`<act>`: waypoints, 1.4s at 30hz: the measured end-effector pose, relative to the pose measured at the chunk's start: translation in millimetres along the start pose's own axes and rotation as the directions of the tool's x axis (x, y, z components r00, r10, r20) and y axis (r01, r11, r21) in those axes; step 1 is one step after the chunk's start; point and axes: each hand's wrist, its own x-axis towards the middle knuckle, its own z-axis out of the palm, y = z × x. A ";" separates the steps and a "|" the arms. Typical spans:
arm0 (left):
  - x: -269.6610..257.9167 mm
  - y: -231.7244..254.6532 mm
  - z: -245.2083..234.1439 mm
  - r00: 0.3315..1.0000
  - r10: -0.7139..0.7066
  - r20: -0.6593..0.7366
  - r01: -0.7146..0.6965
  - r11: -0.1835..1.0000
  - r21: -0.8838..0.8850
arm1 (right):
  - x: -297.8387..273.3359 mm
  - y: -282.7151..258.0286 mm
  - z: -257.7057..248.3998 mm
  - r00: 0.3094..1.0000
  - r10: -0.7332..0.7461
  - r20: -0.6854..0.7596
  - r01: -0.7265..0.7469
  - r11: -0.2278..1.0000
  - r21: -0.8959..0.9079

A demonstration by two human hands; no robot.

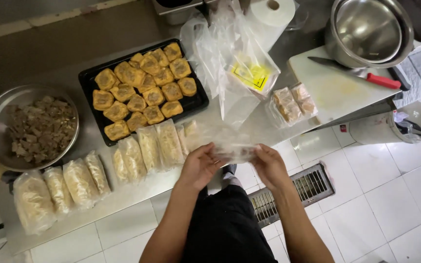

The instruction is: The person takes square food items from a tray and small rolls from a pile, placing them into individual plastic bags and folding the bags to close them.

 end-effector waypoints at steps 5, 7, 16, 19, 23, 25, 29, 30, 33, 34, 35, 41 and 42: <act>-22.1 4.1 45.6 0.995 -0.033 -0.090 0.008 0.964 -0.264 | 20.1 41.4 -14.9 0.954 0.299 0.022 -0.253 0.762 0.596; -26.9 8.0 48.2 1.000 -0.003 0.022 0.009 0.955 -0.295 | 13.6 39.0 -7.0 0.953 0.301 0.023 -0.246 0.732 0.636; -17.8 2.2 23.2 0.965 0.261 -0.032 -0.246 0.938 0.243 | -18.0 -6.6 43.1 0.839 -0.510 0.188 0.443 0.442 -0.780; -35.6 9.1 32.9 0.885 0.411 0.218 -0.462 0.720 0.517 | 3.6 6.2 29.6 0.729 -0.674 0.117 0.471 0.371 -0.800; -32.4 10.3 35.1 0.770 0.582 0.260 -0.397 0.118 0.910 | 12.7 38.6 26.3 0.957 -0.272 -0.103 0.232 0.927 -0.293; -2.7 13.6 28.0 0.672 0.654 0.347 -0.444 -0.018 0.896 | 19.9 36.2 35.8 0.984 -0.165 -0.069 0.166 0.986 0.005; 12.9 19.0 9.6 0.463 0.826 0.320 -0.579 0.009 0.815 | -2.6 12.0 45.2 0.976 -0.197 0.091 0.203 0.978 -0.053; 15.9 25.5 13.6 0.495 0.842 0.217 -0.630 0.176 0.757 | -2.7 2.3 42.2 0.919 -0.313 0.242 0.370 0.896 -0.245; 10.7 35.8 -2.5 0.785 0.540 0.304 -0.567 0.428 0.703 | 0.6 -1.5 39.4 0.881 -0.445 0.161 0.458 0.717 -0.525; 2.6 34.6 -3.2 0.784 0.544 0.299 -0.565 0.428 0.705 | 2.2 -0.6 36.8 0.882 -0.441 0.164 0.457 0.719 -0.523; -5.8 33.6 -3.8 0.840 0.446 0.310 -0.528 0.539 0.656 | 3.7 0.3 34.5 0.891 -0.434 0.136 0.435 0.725 -0.534; 7.0 16.2 6.4 0.965 0.229 0.127 -0.218 0.972 -0.093 | 28.7 22.2 36.9 0.997 -0.033 0.063 0.016 0.966 0.256; 6.6 12.8 8.8 0.973 0.207 0.103 -0.189 0.969 -0.157 | 25.1 13.5 47.5 0.987 0.084 0.138 -0.142 0.861 0.489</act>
